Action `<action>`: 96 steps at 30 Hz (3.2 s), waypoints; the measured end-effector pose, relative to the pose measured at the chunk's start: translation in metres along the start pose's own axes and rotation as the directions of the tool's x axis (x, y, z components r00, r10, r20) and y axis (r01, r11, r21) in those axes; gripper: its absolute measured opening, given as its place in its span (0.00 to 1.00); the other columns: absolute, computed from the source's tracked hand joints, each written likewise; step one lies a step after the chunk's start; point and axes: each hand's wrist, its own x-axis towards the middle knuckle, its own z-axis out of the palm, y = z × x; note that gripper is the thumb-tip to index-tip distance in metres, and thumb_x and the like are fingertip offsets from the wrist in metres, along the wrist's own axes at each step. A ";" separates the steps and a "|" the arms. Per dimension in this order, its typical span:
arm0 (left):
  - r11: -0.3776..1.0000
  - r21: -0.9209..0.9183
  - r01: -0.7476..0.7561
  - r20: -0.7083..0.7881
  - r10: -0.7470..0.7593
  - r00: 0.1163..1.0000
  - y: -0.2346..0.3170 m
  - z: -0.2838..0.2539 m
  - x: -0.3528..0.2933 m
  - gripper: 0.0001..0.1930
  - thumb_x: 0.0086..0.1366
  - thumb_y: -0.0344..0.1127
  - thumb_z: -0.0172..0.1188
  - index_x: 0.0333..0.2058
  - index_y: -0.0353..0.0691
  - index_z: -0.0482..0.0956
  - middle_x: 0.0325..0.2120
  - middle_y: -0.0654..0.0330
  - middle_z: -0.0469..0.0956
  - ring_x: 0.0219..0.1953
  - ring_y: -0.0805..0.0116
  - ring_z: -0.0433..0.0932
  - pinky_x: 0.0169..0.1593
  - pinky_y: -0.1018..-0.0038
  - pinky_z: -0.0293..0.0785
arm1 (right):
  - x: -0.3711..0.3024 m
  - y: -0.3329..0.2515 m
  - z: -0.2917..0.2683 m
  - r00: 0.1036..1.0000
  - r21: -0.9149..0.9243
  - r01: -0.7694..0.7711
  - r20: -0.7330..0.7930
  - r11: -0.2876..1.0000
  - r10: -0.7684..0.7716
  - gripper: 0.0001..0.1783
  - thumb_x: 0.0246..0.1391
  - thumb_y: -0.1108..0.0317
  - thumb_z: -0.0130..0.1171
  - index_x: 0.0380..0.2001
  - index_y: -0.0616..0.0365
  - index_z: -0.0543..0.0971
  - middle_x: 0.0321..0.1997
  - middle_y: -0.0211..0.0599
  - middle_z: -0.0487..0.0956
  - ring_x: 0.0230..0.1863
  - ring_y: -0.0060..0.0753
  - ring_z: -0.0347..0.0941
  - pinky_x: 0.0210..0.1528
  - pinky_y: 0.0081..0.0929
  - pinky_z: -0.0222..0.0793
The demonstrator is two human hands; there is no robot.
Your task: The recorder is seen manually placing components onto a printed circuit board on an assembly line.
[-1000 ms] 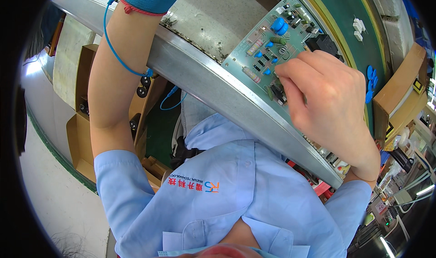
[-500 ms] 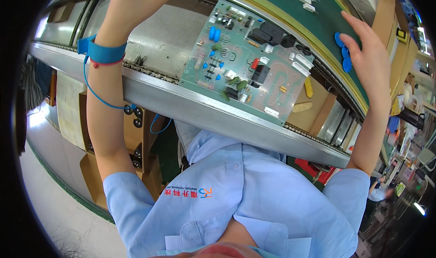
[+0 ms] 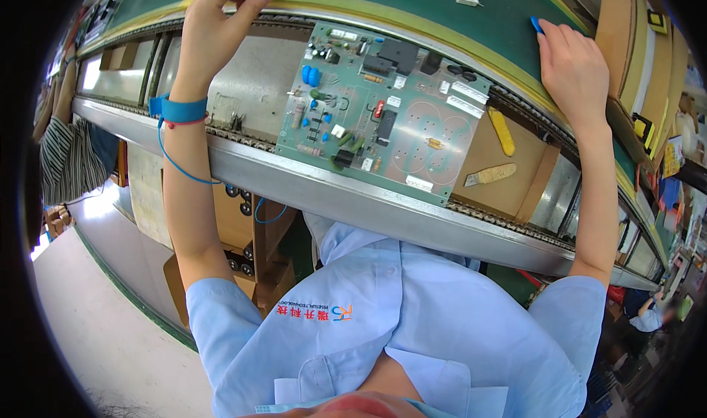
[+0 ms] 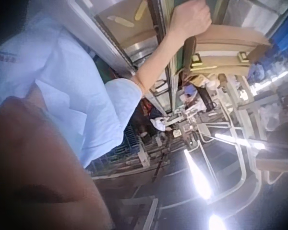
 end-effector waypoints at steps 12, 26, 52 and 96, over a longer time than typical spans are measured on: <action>1.000 0.011 -0.022 0.001 0.021 1.000 -0.009 0.006 0.002 0.07 0.60 0.34 0.64 0.34 0.39 0.83 0.21 0.64 0.78 0.25 0.73 0.72 0.35 0.76 0.70 | -0.009 0.003 -0.008 0.967 0.573 -0.250 0.104 0.780 0.233 0.14 0.56 0.67 0.60 0.46 0.56 0.80 0.37 0.36 0.78 0.37 0.33 0.75 0.41 0.26 0.69; 0.999 0.036 0.019 0.073 -0.022 0.997 -0.011 0.001 -0.002 0.08 0.62 0.33 0.63 0.39 0.37 0.82 0.29 0.64 0.81 0.32 0.75 0.76 0.41 0.78 0.72 | 0.013 -0.025 -0.056 0.811 0.703 -0.562 0.363 0.436 0.459 0.07 0.51 0.76 0.63 0.36 0.61 0.81 0.27 0.24 0.77 0.26 0.15 0.69 0.31 0.12 0.64; 0.986 0.047 -0.157 0.030 0.156 0.987 -0.018 -0.005 -0.003 0.11 0.61 0.37 0.66 0.37 0.36 0.81 0.29 0.62 0.79 0.32 0.71 0.75 0.39 0.76 0.71 | 0.033 -0.094 -0.069 0.861 0.372 0.507 -0.178 0.777 -0.477 0.13 0.30 0.72 0.62 0.27 0.61 0.82 0.31 0.35 0.79 0.35 0.34 0.79 0.28 0.23 0.75; 0.996 0.078 0.041 0.072 -0.046 0.996 -0.002 0.006 0.003 0.04 0.60 0.30 0.63 0.34 0.37 0.81 0.23 0.63 0.75 0.28 0.70 0.72 0.40 0.75 0.67 | -0.134 0.188 -0.034 0.647 0.272 -0.733 -0.005 0.624 0.762 0.19 0.56 0.61 0.59 0.51 0.49 0.78 0.52 0.41 0.78 0.50 0.41 0.76 0.50 0.33 0.71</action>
